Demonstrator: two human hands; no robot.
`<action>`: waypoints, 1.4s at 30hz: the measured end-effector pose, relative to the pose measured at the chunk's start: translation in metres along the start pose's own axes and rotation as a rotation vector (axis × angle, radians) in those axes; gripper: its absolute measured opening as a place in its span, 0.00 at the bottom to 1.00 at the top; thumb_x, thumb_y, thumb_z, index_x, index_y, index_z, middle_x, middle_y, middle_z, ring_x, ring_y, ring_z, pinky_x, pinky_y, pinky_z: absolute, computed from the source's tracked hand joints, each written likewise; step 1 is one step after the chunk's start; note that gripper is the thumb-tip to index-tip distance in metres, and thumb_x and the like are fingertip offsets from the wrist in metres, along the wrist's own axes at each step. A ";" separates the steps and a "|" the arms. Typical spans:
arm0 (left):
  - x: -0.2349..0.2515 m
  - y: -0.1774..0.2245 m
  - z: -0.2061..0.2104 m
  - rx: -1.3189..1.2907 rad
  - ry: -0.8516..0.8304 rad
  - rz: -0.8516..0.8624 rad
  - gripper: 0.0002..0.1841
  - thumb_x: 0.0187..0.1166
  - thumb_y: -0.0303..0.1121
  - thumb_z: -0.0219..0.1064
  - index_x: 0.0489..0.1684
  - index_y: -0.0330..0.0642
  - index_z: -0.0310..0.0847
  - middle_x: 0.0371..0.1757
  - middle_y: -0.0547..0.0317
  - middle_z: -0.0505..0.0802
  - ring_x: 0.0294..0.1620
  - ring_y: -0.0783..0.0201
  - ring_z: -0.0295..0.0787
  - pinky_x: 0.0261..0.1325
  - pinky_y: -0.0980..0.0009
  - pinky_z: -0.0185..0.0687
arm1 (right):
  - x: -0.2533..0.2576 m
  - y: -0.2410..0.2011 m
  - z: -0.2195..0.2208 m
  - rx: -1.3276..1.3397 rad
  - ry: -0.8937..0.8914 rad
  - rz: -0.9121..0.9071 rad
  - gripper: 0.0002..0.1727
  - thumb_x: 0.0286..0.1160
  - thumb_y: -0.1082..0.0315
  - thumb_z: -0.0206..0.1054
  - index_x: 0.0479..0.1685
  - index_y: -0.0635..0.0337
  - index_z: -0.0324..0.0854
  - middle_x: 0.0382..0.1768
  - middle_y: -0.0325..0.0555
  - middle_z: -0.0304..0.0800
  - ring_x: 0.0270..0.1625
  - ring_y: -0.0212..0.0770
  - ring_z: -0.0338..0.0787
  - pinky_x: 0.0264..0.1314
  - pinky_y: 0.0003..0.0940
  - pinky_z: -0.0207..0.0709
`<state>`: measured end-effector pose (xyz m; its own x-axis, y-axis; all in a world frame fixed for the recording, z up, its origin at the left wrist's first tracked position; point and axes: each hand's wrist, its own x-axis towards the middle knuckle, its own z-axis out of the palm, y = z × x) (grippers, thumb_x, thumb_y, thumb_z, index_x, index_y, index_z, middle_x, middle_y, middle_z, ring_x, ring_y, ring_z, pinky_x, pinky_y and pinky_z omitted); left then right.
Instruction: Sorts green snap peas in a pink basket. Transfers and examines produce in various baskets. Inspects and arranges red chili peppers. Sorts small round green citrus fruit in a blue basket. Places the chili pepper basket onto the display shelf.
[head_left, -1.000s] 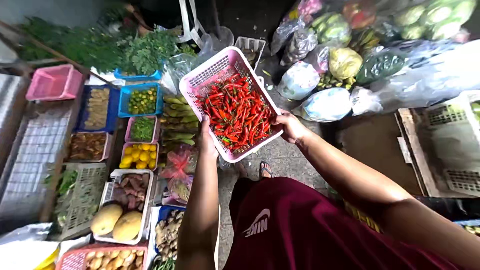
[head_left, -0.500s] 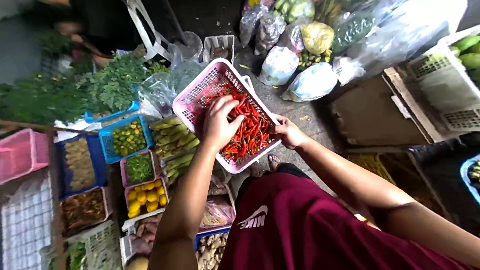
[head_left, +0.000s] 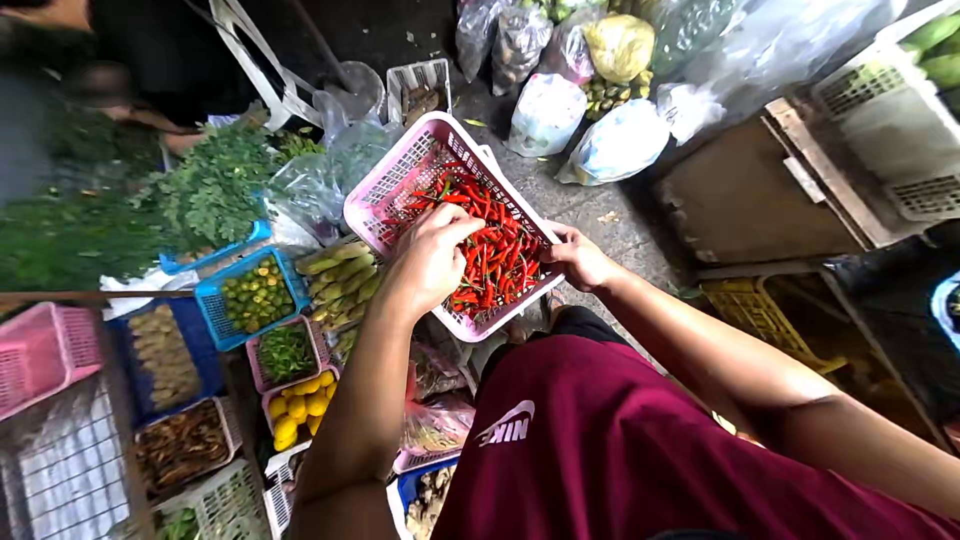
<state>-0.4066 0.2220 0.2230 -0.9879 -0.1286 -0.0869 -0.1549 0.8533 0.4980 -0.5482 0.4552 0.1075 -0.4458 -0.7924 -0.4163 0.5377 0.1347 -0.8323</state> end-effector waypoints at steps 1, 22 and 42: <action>0.005 0.000 0.005 0.046 -0.037 -0.001 0.20 0.76 0.25 0.69 0.63 0.56 0.91 0.66 0.62 0.89 0.70 0.56 0.83 0.72 0.52 0.80 | 0.001 -0.002 -0.003 0.003 -0.002 0.008 0.37 0.61 0.75 0.61 0.80 0.50 0.74 0.54 0.47 0.93 0.45 0.40 0.94 0.45 0.41 0.91; 0.109 0.013 -0.003 -0.410 0.470 -0.318 0.06 0.79 0.25 0.67 0.45 0.37 0.89 0.47 0.56 0.95 0.38 0.69 0.92 0.43 0.69 0.91 | 0.074 -0.086 -0.111 -0.047 -0.206 0.085 0.34 0.60 0.77 0.60 0.75 0.50 0.80 0.54 0.43 0.93 0.47 0.37 0.93 0.49 0.37 0.90; 0.119 -0.003 0.001 -0.109 0.388 -0.486 0.14 0.82 0.30 0.66 0.62 0.42 0.90 0.60 0.50 0.93 0.57 0.59 0.92 0.65 0.57 0.87 | 0.072 -0.096 -0.113 -0.079 -0.184 -0.025 0.33 0.57 0.74 0.62 0.71 0.49 0.82 0.52 0.43 0.94 0.45 0.36 0.94 0.44 0.37 0.91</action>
<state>-0.5236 0.2044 0.2105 -0.7329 -0.6801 -0.0166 -0.5671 0.5973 0.5671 -0.7132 0.4524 0.1163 -0.3162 -0.8903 -0.3276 0.4675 0.1542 -0.8704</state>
